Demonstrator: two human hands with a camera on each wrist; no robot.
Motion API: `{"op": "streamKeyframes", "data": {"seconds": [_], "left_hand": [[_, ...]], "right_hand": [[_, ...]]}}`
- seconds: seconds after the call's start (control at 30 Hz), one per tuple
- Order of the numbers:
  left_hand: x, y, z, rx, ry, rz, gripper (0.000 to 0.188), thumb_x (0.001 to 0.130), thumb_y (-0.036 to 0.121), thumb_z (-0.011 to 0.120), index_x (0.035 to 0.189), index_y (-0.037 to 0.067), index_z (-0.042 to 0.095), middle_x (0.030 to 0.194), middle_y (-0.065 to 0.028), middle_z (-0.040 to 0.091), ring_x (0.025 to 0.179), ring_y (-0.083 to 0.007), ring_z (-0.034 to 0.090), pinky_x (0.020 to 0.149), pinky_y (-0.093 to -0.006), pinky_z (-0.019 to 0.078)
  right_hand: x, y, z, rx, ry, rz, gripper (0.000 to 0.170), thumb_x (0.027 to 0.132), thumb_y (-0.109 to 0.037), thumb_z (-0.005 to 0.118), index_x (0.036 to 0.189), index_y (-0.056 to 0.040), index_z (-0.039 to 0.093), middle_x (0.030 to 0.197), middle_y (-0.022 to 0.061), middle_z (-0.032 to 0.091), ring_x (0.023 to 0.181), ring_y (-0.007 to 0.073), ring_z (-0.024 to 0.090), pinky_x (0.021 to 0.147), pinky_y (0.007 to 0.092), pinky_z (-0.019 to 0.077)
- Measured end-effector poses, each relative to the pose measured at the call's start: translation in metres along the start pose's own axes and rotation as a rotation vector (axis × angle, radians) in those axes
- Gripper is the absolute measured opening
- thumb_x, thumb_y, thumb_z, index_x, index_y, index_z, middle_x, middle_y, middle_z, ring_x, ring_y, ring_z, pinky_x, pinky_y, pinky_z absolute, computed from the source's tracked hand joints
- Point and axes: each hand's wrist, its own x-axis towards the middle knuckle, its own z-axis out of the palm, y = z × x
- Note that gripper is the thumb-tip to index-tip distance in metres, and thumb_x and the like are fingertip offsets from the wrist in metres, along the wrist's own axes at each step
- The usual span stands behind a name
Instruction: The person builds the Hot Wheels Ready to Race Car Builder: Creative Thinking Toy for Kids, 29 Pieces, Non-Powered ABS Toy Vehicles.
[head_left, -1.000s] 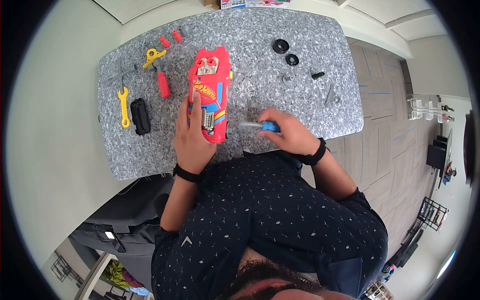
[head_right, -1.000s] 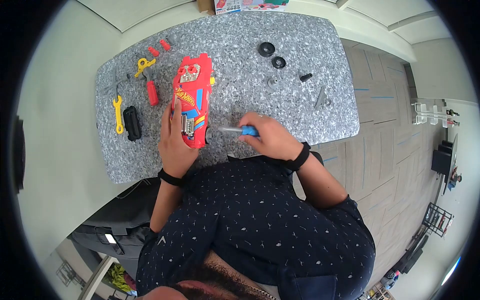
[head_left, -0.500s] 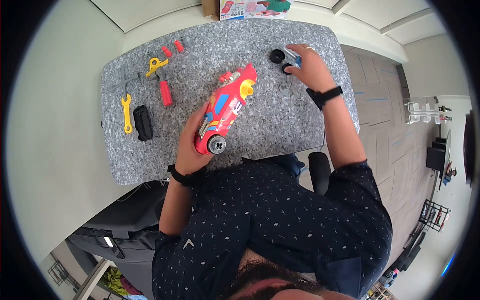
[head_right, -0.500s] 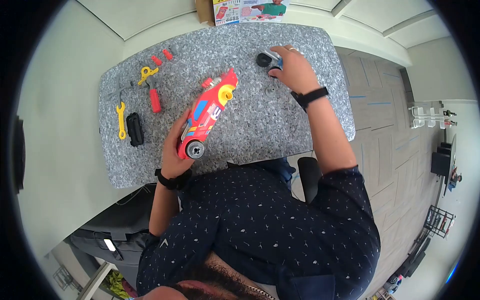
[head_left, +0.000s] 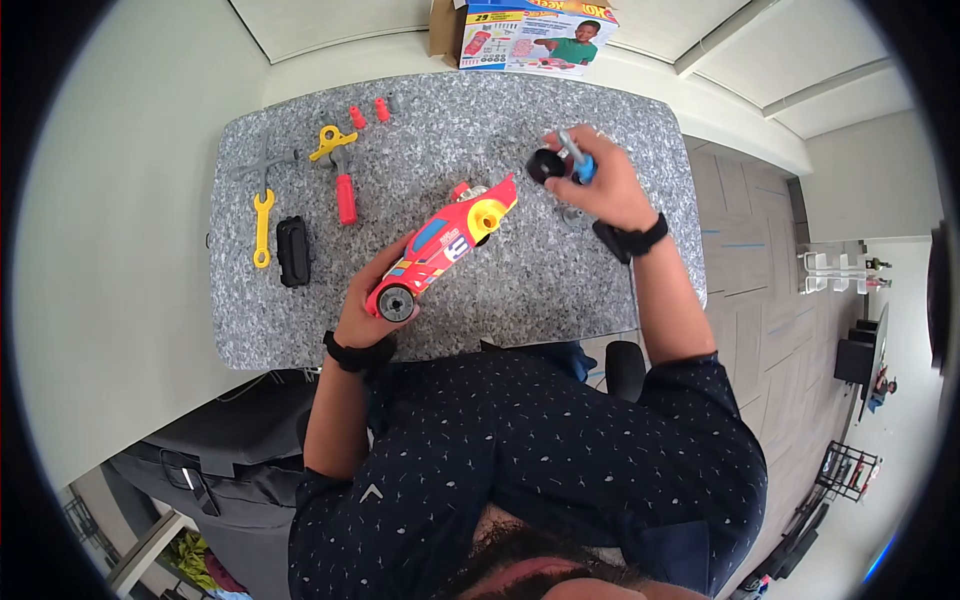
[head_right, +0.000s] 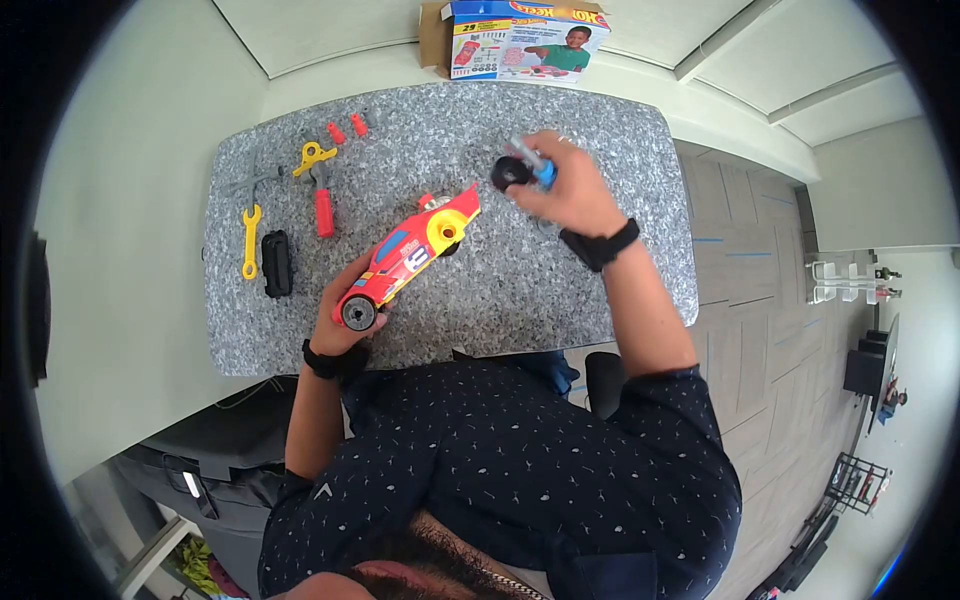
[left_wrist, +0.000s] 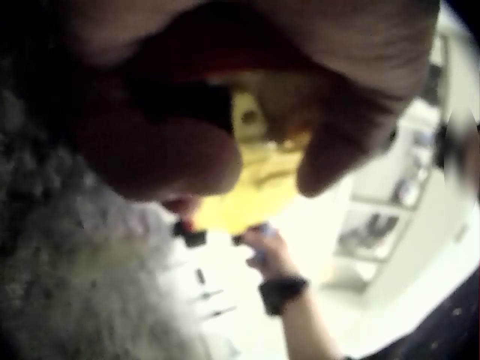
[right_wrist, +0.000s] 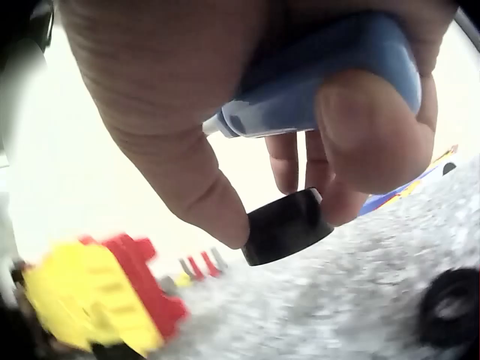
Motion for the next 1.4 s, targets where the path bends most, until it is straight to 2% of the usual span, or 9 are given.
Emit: {"op": "streamKeyframes", "data": {"seconds": [0.23,0.37,0.53,0.73,0.97,1.1,1.2,1.23,1.4], "left_hand": [[0.005,0.004,0.006,-0.055,-0.055,0.03,0.1,0.083,0.017,0.095,0.17,0.002,0.048,0.151,-0.0098,0.069,0.119,-0.0138,0.071,0.099,-0.0319,0.0586],[0.003,0.002,0.003,-0.067,-0.067,-0.01,0.104,0.083,0.019,0.097,0.17,-0.001,0.045,0.168,-0.0158,0.058,0.153,-0.0238,0.057,0.128,-0.0406,0.0426],[0.003,0.004,0.0,-0.001,-0.068,0.021,0.103,0.082,0.02,0.098,0.169,-0.001,0.048,0.168,-0.0166,0.058,0.153,-0.0243,0.057,0.127,-0.0406,0.0423],[0.004,0.001,-0.001,-0.037,-0.071,-0.001,0.103,0.081,0.02,0.097,0.169,-0.001,0.048,0.167,-0.017,0.059,0.153,-0.0242,0.057,0.127,-0.04,0.0417],[0.005,-0.002,-0.005,0.014,-0.089,0.034,0.102,0.081,0.018,0.096,0.169,-0.003,0.048,0.166,-0.0161,0.059,0.153,-0.0237,0.057,0.127,-0.0401,0.0413],[0.005,-0.003,-0.004,0.007,-0.07,0.013,0.1,0.081,0.017,0.093,0.17,0.001,0.049,0.149,-0.0095,0.07,0.113,-0.0131,0.071,0.098,-0.032,0.0586],[0.006,-0.003,-0.002,-0.017,-0.069,0.031,0.1,0.082,0.016,0.092,0.17,0.001,0.048,0.147,-0.0091,0.071,0.11,-0.013,0.071,0.097,-0.0321,0.0589],[0.005,-0.003,-0.002,-0.024,-0.068,0.03,0.1,0.082,0.016,0.092,0.17,0.001,0.048,0.146,-0.0089,0.071,0.109,-0.013,0.071,0.097,-0.0321,0.059],[0.007,-0.001,0.0,0.008,-0.066,0.035,0.1,0.083,0.016,0.092,0.17,0.001,0.047,0.145,-0.0085,0.072,0.108,-0.0131,0.071,0.096,-0.0321,0.0588]], "right_hand": [[-0.027,-0.059,0.032,0.049,-0.196,-0.294,0.058,0.081,-0.008,0.089,0.137,-0.0031,0.072,0.13,0.0169,0.072,0.122,0.0386,0.071,0.105,0.0451,0.0585],[-0.027,-0.055,0.03,0.02,-0.18,-0.308,0.062,0.083,-0.01,0.093,0.141,-0.0049,0.071,0.132,0.0159,0.071,0.114,0.0341,0.07,0.096,0.0421,0.0578],[-0.02,-0.017,-0.017,-0.241,0.083,-0.03,0.057,0.083,-0.011,0.095,0.136,-0.0047,0.074,0.123,0.0167,0.075,0.107,0.0336,0.072,0.091,0.0414,0.0581],[0.0,0.047,-0.033,-0.575,-0.078,0.242,0.05,0.078,-0.012,0.094,0.125,-0.0052,0.078,0.119,0.0203,0.076,0.114,0.0428,0.073,0.101,0.0512,0.0583],[0.009,0.088,-0.006,-0.647,-0.198,0.255,0.047,0.075,-0.019,0.097,0.116,-0.0042,0.08,0.116,0.0236,0.077,0.114,0.0454,0.074,0.101,0.0534,0.0597],[0.006,0.09,-0.012,-0.47,-0.079,0.276,0.038,0.08,-0.019,0.093,0.114,-0.0049,0.084,0.105,0.0233,0.081,0.099,0.0457,0.077,0.094,0.0487,0.0624],[0.001,0.084,-0.016,-0.181,0.07,0.337,0.03,0.087,-0.015,0.089,0.115,-0.0045,0.085,0.096,0.018,0.083,0.083,0.0356,0.08,0.083,0.0419,0.0634],[-0.003,0.069,-0.014,0.032,0.085,0.307,0.023,0.094,-0.01,0.087,0.115,-0.0026,0.084,0.093,0.0094,0.083,0.076,0.0193,0.079,0.07,0.0325,0.0603],[-0.03,-0.033,0.013,0.423,0.019,0.298,0.022,0.098,-0.008,0.086,0.118,-0.001,0.08,0.092,0.0035,0.081,0.076,0.0071,0.075,0.059,0.0216,0.0506]]}}
